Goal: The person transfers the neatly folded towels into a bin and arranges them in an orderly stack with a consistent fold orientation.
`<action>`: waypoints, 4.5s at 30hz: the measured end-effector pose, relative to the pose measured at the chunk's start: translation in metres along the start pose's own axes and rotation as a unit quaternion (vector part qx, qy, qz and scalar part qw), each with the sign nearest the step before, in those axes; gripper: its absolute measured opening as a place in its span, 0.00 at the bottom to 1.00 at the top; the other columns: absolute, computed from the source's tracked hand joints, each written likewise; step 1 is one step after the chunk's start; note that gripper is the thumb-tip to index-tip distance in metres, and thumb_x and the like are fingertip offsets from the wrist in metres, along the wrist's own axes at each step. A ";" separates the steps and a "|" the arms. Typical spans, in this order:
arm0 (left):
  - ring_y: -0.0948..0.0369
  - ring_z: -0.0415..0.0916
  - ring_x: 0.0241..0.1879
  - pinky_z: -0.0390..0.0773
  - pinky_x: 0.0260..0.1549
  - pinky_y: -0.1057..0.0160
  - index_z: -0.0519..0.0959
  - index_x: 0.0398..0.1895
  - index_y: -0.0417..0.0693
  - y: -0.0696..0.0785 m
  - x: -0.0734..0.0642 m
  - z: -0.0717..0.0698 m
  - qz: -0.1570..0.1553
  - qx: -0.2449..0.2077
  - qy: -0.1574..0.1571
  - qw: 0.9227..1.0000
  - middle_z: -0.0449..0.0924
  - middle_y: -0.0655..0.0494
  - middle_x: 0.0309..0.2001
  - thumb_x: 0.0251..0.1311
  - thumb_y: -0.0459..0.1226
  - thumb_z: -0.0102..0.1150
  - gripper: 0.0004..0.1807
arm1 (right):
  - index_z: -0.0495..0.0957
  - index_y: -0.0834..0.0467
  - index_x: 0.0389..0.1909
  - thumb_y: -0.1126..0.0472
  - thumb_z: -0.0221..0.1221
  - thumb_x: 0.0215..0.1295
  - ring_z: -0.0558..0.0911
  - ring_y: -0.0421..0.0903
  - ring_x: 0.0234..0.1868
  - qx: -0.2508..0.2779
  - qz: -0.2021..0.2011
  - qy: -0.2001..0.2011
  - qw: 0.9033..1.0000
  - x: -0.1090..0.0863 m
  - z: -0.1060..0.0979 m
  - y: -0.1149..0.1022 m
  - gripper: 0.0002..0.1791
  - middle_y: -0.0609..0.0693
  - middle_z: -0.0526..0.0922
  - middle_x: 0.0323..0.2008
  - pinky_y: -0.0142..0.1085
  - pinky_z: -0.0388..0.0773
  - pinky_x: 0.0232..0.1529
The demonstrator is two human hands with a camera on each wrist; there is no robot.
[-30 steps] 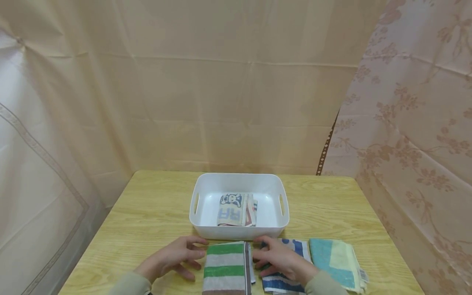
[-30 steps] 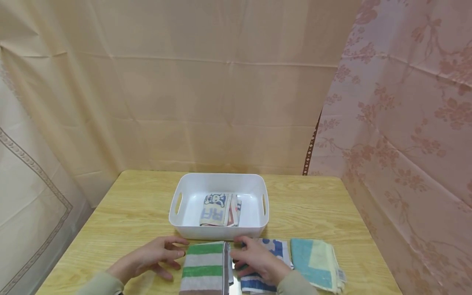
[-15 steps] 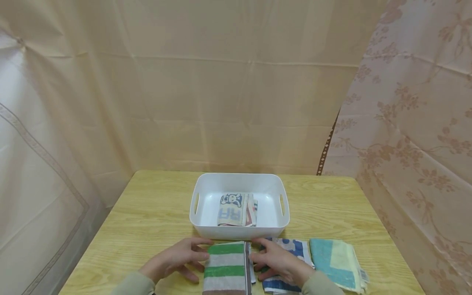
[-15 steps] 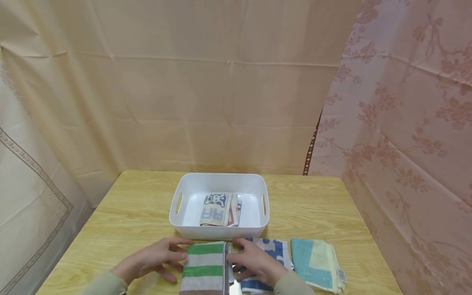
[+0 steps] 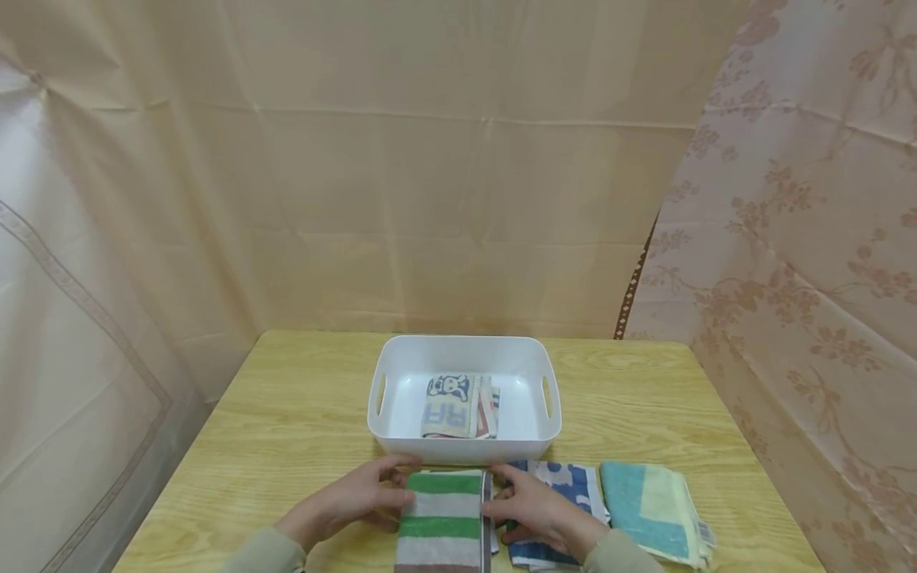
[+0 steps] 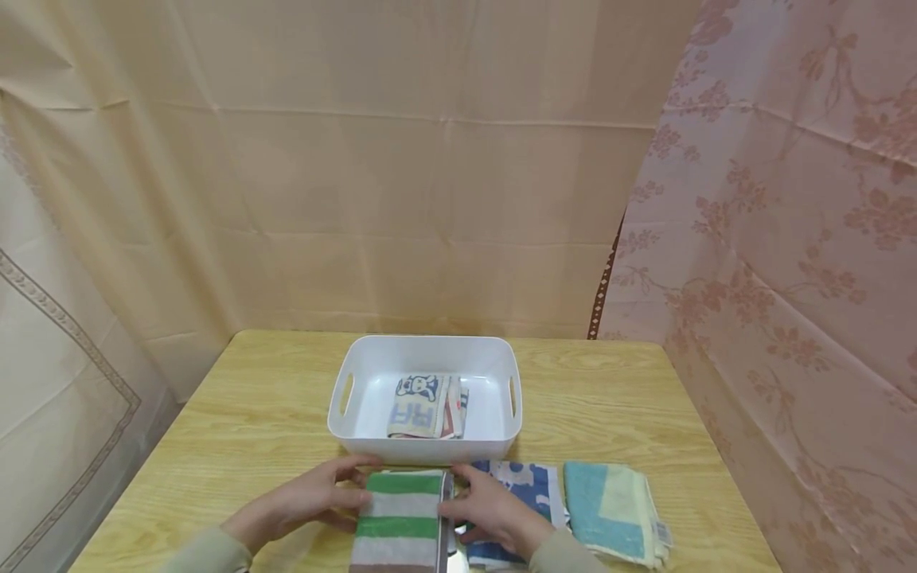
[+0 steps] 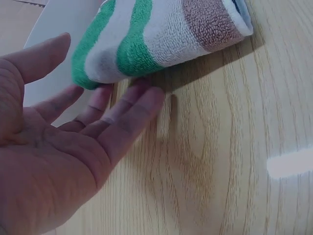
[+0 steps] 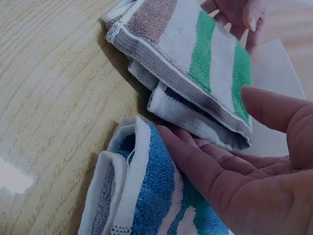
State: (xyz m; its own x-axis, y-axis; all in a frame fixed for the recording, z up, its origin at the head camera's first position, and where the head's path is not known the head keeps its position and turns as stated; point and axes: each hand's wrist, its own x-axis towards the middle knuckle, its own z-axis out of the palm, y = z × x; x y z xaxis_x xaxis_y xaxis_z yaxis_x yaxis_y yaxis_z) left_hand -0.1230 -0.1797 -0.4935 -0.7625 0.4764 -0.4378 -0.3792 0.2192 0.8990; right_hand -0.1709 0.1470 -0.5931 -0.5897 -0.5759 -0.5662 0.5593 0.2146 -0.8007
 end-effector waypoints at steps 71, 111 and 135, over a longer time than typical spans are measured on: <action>0.62 0.76 0.44 0.84 0.43 0.66 0.81 0.43 0.53 0.011 0.009 0.038 0.241 0.192 0.099 0.946 0.78 0.55 0.46 0.55 0.25 0.67 0.16 | 0.74 0.55 0.56 0.51 0.75 0.56 0.82 0.47 0.48 -0.102 -0.103 0.102 0.984 -0.043 0.025 -0.028 0.30 0.53 0.81 0.50 0.37 0.82 0.45; 0.56 0.82 0.52 0.86 0.48 0.58 0.68 0.64 0.39 0.019 0.005 0.034 0.222 -0.004 0.073 0.972 0.74 0.38 0.62 0.66 0.32 0.65 0.26 | 0.70 0.62 0.62 0.58 0.65 0.69 0.84 0.48 0.45 -0.067 -0.196 0.146 0.967 -0.103 0.054 -0.095 0.25 0.54 0.85 0.54 0.39 0.85 0.43; 0.58 0.84 0.51 0.86 0.46 0.57 0.63 0.77 0.42 0.024 -0.001 0.035 0.307 0.003 0.037 0.951 0.70 0.26 0.65 0.71 0.28 0.57 0.32 | 0.63 0.62 0.68 0.58 0.64 0.71 0.86 0.50 0.51 0.047 -0.207 0.150 0.966 -0.100 0.055 -0.103 0.30 0.62 0.80 0.61 0.45 0.85 0.51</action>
State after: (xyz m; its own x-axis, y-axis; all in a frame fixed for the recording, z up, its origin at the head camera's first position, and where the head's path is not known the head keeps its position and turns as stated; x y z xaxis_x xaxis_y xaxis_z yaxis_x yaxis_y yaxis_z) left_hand -0.1125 -0.1449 -0.4714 -0.8746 0.4542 0.1696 0.1519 -0.0754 0.9855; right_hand -0.1369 0.1391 -0.4433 -0.9079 -0.3402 -0.2448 0.2826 -0.0656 -0.9570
